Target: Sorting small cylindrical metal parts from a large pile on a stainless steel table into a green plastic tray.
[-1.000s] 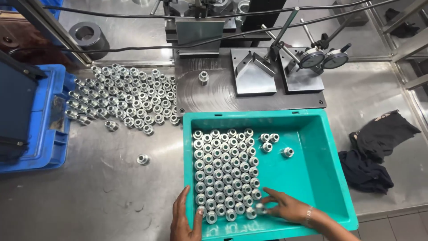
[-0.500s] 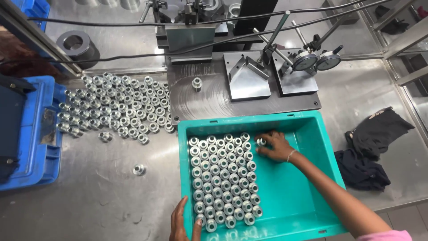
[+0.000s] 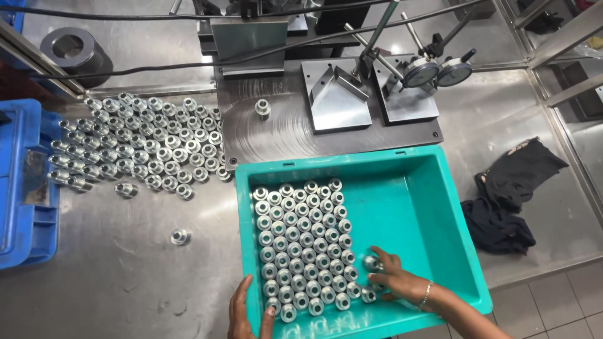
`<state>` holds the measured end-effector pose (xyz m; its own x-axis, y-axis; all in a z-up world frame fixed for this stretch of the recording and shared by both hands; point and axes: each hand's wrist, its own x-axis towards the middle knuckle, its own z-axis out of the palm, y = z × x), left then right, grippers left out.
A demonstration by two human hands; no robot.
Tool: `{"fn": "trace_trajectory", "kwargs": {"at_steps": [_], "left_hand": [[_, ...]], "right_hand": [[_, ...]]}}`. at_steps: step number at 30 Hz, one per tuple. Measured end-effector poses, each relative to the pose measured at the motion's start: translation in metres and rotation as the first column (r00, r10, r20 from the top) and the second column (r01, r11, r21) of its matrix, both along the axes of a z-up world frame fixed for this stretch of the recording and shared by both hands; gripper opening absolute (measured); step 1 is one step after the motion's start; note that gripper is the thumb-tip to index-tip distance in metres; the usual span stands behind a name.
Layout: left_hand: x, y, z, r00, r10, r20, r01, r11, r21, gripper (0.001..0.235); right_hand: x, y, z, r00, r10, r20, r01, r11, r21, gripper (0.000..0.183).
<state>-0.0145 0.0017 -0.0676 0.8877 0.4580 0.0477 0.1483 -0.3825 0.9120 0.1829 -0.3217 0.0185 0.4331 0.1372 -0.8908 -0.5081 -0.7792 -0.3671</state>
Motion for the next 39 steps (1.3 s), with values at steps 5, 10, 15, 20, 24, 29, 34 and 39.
{"fn": "trace_trajectory", "kwargs": {"at_steps": [5,10,15,20,24,29,34,39], "left_hand": [[0.006,0.0,0.019,0.995,0.007,-0.096,-0.014,0.998,-0.069,0.074],[0.005,0.002,0.009,0.996,0.008,-0.086,-0.017,0.994,-0.11,0.075],[0.006,0.004,0.004,0.997,0.006,-0.075,-0.012,0.996,-0.09,0.075],[0.002,0.004,-0.012,0.998,0.006,-0.068,-0.011,0.998,-0.059,0.076],[-0.001,0.002,-0.034,1.0,0.007,0.012,-0.006,0.998,-0.056,0.073],[-0.001,0.003,-0.046,0.997,-0.007,0.074,0.009,1.0,-0.021,0.073],[0.009,0.001,-0.016,0.998,-0.029,0.059,0.034,0.996,-0.087,0.073],[0.016,-0.004,0.008,0.997,-0.034,0.071,0.043,0.991,-0.127,0.075]], "right_hand": [[0.019,-0.027,-0.021,0.992,-0.116,0.049,0.108,0.984,0.141,0.08],[0.017,-0.016,-0.032,0.992,-0.111,0.065,0.094,0.972,0.215,0.057],[0.049,-0.007,-0.058,0.972,-0.128,0.197,0.061,0.947,0.316,0.051],[0.052,-0.004,-0.063,0.87,0.201,0.45,-0.322,0.923,0.21,0.053],[0.038,-0.014,-0.034,0.982,0.038,0.185,-0.073,0.98,0.184,0.066],[0.009,-0.021,-0.021,0.979,-0.095,-0.18,0.128,0.975,0.182,0.069],[0.015,-0.019,0.007,0.917,-0.328,-0.226,0.376,0.902,0.214,0.078],[0.02,-0.026,-0.069,0.984,-0.11,0.139,0.07,0.962,0.265,0.08]]}}
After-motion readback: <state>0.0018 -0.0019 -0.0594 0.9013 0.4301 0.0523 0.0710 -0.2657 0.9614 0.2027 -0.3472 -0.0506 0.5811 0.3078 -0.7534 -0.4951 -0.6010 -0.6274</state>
